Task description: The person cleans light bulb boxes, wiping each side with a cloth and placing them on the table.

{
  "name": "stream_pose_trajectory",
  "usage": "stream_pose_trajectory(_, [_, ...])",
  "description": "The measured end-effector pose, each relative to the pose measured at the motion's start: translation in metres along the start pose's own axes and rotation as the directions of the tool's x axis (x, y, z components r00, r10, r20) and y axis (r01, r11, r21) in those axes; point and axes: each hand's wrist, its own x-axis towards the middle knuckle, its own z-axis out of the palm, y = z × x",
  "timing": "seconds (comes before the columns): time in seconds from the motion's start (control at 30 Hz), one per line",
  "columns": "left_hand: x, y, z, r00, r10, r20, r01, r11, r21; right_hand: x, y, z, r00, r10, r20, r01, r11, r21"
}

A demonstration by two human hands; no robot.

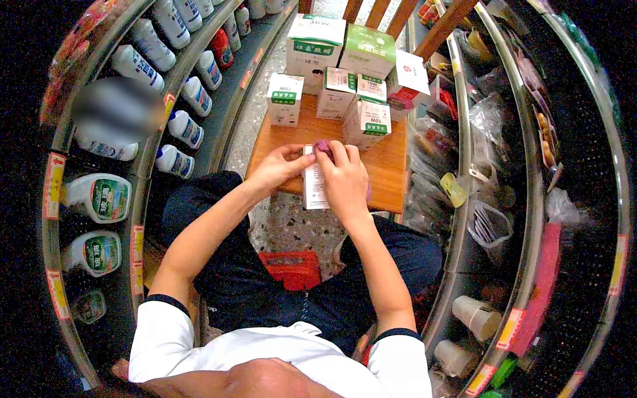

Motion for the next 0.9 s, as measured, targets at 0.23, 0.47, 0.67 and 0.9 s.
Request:
stream_pose_trajectory(0.23, [0.005, -0.01, 0.007, 0.998, -0.014, -0.069, 0.012, 1.0, -0.026, -0.021, -0.001, -0.014, 0.996, -0.007, 0.085, 0.003, 0.999, 0.055])
stream_pose_trajectory(0.47, [0.0, -0.005, 0.012, 0.994, -0.018, -0.11, 0.011, 0.998, -0.06, -0.053, -0.011, -0.034, 0.991, -0.049, 0.126, 0.033, 0.991, 0.126])
stream_pose_trajectory(0.67, [-0.001, -0.004, 0.012, 0.993, -0.025, -0.119, 0.021, 0.999, -0.033, -0.07, -0.017, -0.049, 0.983, -0.07, 0.169, 0.042, 0.986, 0.164])
stream_pose_trajectory(0.9, [-0.003, 0.002, 0.013, 0.991, -0.034, -0.13, 0.038, 0.999, 0.031, -0.059, -0.018, -0.046, 0.986, -0.071, 0.152, 0.052, 0.991, 0.127])
